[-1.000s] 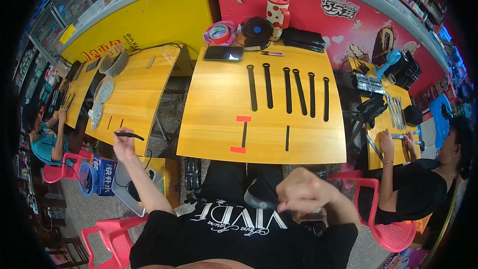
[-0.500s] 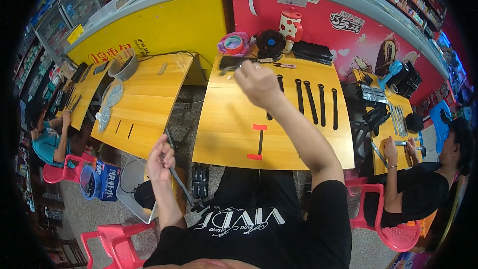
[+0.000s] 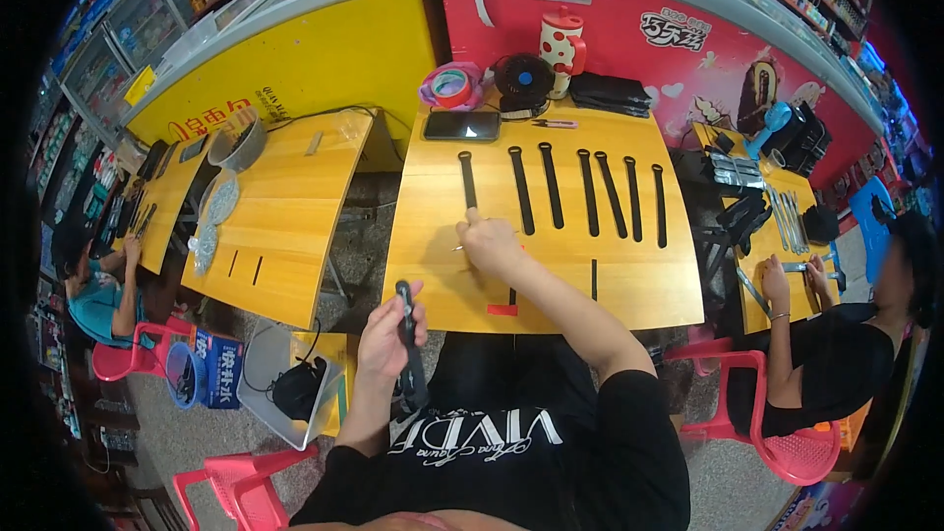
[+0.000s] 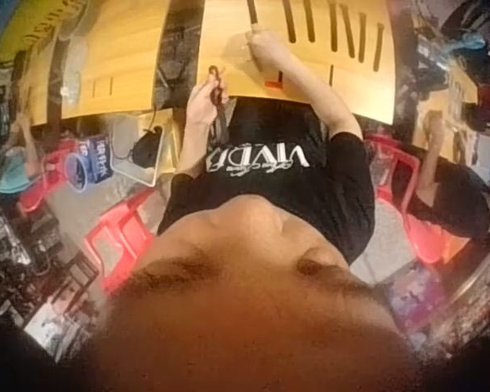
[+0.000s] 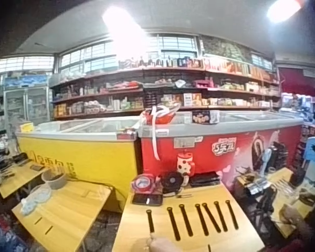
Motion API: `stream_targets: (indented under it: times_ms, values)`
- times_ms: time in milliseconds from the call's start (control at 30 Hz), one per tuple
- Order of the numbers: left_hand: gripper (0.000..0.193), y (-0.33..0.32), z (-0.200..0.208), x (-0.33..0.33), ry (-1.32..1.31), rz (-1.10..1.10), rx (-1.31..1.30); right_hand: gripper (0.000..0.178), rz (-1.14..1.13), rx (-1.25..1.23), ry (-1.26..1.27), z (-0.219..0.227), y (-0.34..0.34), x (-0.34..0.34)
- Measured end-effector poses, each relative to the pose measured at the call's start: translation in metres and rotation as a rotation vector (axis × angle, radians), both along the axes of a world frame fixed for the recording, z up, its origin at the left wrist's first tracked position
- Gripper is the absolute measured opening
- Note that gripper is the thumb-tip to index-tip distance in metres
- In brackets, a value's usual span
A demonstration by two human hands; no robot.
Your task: Assembling black textile or plastic straps by attaching small labels and checking components.
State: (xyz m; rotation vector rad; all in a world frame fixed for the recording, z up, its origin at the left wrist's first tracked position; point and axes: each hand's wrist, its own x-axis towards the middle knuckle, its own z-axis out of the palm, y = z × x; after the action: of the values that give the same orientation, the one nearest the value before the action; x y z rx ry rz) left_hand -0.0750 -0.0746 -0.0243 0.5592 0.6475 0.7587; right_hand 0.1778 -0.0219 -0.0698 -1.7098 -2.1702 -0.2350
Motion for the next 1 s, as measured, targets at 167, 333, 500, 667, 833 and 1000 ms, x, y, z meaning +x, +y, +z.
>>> stream_targets:
  times_ms: [167,333,500,667,833,1000]
  values:
    - [0.037,0.012,0.009,0.036,-0.07,-0.093,0.143,0.019,0.027,-0.167,0.725,0.037,-0.051,0.02]
    - [0.031,0.001,0.013,0.073,-0.072,-0.136,0.03,0.015,-0.056,-0.238,1.039,0.069,-0.123,0.003]
    - [0.028,-0.01,0.012,0.091,-0.069,-0.224,0.043,0.015,-0.094,-0.018,0.873,0.07,-0.151,-0.001]
    - [0.023,-0.016,0.016,0.101,0.006,-0.227,0.074,0.013,-0.159,0.06,0.676,0.072,-0.16,0.002]
    - [0.022,-0.021,0.015,0.101,0.029,-0.237,0.096,0.017,-0.157,0.086,0.655,0.068,-0.163,0.001]
    - [0.021,-0.021,0.017,0.102,0.032,-0.235,0.098,0.02,-0.172,0.143,0.588,0.067,-0.163,0.0]
